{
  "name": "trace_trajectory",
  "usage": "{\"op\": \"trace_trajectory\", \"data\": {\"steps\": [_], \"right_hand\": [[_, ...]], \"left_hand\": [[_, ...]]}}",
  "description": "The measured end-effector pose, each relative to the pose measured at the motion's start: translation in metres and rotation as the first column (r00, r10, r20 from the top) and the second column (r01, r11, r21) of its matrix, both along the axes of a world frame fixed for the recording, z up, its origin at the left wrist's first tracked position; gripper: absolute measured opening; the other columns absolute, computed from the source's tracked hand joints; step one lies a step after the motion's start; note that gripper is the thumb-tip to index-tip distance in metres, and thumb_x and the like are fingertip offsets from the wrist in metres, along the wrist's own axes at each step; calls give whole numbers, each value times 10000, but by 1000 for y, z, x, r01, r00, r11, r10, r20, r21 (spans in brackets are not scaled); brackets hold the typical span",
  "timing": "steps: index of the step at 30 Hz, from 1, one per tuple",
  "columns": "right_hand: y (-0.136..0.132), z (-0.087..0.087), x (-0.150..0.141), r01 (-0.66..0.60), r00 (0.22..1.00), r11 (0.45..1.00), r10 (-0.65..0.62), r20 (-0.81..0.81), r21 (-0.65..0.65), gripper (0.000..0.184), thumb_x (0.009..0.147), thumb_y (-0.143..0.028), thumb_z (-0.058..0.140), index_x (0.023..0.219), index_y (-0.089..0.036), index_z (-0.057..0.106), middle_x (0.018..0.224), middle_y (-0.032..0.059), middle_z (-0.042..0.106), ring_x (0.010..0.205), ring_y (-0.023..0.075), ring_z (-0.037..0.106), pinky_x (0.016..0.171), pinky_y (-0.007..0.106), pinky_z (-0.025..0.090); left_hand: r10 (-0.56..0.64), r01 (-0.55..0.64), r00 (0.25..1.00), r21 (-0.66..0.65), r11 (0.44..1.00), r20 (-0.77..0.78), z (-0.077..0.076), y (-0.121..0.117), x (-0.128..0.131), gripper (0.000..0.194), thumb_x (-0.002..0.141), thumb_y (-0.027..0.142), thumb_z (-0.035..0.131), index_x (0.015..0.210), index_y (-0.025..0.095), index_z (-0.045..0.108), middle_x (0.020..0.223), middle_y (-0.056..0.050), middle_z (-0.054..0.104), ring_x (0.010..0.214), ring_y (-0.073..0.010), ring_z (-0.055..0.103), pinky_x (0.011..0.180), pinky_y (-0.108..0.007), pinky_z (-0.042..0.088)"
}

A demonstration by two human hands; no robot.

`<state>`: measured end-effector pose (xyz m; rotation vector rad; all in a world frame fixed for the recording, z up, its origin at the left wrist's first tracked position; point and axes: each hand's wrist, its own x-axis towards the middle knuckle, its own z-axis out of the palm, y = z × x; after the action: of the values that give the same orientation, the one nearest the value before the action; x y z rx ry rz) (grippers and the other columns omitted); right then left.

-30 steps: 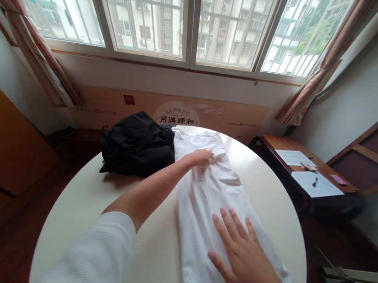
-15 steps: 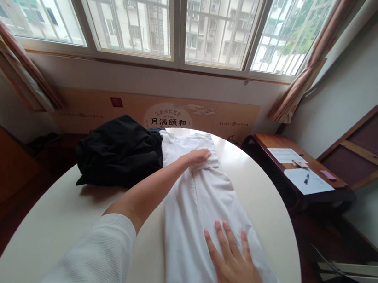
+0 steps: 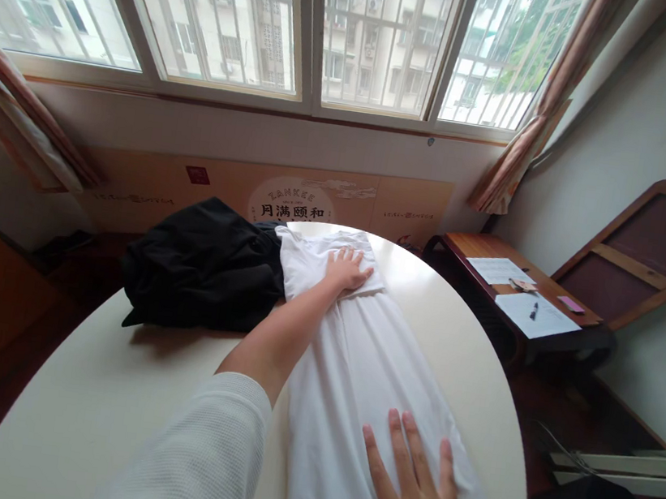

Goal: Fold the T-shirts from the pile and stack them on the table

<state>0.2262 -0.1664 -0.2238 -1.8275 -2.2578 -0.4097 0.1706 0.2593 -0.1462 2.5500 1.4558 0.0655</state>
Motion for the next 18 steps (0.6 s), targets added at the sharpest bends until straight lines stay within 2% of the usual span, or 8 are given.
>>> {"op": "trace_trajectory", "data": {"steps": [2, 4, 6, 8, 11, 15, 18], "right_hand": [[7, 14, 0, -3, 999, 1000, 3, -32, 19, 895, 1053, -612, 451, 1743, -251, 10, 1632, 261, 456, 1464, 529, 476, 1042, 858, 391], [21, 36, 3, 16, 997, 1000, -16, -75, 8, 925, 1037, -676, 441, 1742, -246, 25, 1637, 244, 459, 1468, 503, 485, 1053, 811, 434], [38, 57, 7, 60, 993, 997, -64, -103, -39, 888, 1043, -641, 474, 1742, -256, 84, 1708, 197, 359, 1545, 456, 392, 1140, 763, 391], [51, 67, 10, 54, 992, 995, -64, -110, -88, 832, 1051, -584, 506, 1737, -291, 139, 1753, 151, 267, 1600, 423, 289, 1199, 747, 322], [55, 57, 13, 7, 993, 993, -21, -117, -118, 813, 1042, -605, 517, 1728, -333, 176, 1756, 156, 255, 1606, 453, 249, 1171, 794, 307], [42, 35, 13, 20, 993, 997, -28, -111, -72, 907, 1000, -656, 552, 1735, -288, 168, 1752, 214, 222, 1587, 516, 247, 1135, 836, 301], [36, 32, 12, 38, 994, 998, -43, -105, -49, 925, 994, -646, 563, 1738, -273, 158, 1752, 211, 228, 1578, 517, 271, 1133, 824, 324]], "left_hand": [[2, -2, 1000, -4, 1000, 4, 1, 3, 3, 854, 1018, 729, 222, 1728, 255, 224, 1810, -73, 64, 1669, -339, 43, 1312, -606, 32], [3, -3, 1000, 7, 1000, 7, 1, 6, 5, 840, 1024, 715, 230, 1726, 253, 236, 1809, -74, 75, 1668, -339, 53, 1312, -607, 42], [5, -5, 1000, 20, 1000, 13, 0, 8, 7, 835, 1027, 707, 238, 1726, 250, 238, 1808, -79, 80, 1669, -333, 57, 1311, -607, 45], [0, 0, 1000, 18, 1000, 20, -1, 10, 8, 832, 1026, 710, 241, 1725, 259, 237, 1808, -74, 80, 1670, -327, 53, 1313, -605, 42], [-5, 4, 999, 16, 1000, 34, -3, 16, 8, 827, 1025, 711, 250, 1722, 266, 246, 1808, -69, 96, 1670, -323, 51, 1317, -594, 38], [8, -9, 999, 16, 1000, 50, -2, 21, 9, 789, 1047, 672, 266, 1713, 249, 268, 1808, -79, 103, 1668, -346, 51, 1313, -611, 27], [-41, 32, 994, 83, 996, 106, 4, 12, 9, 686, 1082, 526, 305, 1659, 160, 357, 1774, -161, 241, 1634, -392, 194, 1301, -622, 117]]}}
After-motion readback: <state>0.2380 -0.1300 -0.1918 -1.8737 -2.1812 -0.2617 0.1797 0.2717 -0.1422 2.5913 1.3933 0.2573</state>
